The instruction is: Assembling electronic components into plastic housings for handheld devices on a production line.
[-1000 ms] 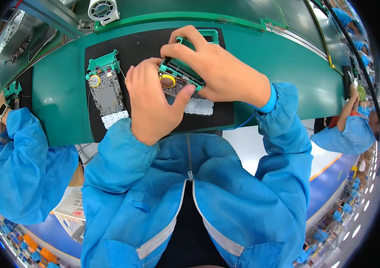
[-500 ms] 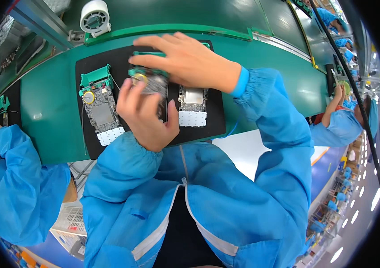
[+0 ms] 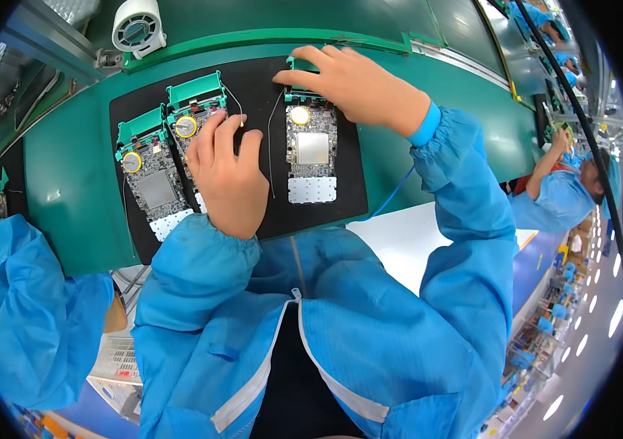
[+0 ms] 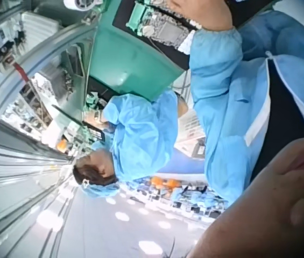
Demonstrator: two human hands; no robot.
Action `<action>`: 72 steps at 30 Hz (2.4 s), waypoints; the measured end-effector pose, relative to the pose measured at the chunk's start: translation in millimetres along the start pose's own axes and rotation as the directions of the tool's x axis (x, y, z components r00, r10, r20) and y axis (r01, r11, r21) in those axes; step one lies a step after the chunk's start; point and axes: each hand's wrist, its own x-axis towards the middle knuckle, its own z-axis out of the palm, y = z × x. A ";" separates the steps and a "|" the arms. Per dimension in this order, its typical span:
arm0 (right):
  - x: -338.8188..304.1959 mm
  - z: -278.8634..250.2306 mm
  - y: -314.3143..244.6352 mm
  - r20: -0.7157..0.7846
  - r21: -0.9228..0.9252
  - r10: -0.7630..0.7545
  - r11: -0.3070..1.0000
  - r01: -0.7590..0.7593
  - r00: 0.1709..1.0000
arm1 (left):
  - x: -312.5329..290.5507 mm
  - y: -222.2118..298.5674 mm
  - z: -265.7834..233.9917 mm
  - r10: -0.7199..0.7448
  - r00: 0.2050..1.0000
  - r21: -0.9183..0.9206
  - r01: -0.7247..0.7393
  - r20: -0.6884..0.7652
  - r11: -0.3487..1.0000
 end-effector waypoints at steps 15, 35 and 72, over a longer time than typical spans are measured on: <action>-71.5 -46.1 -14.7 -0.393 0.313 -0.066 0.928 0.201 0.917 | 38.4 41.1 -24.3 0.035 0.896 -0.740 0.344 0.443 0.577; -95.1 -38.0 -17.3 -0.260 0.307 0.006 0.949 0.077 0.966 | 24.6 93.3 9.9 -0.095 0.919 -0.626 0.333 0.382 0.705; -122.5 89.4 -53.1 0.145 0.976 0.462 -0.213 -0.050 0.875 | -29.4 -159.2 -97.5 -0.565 0.673 -0.607 0.717 0.477 0.342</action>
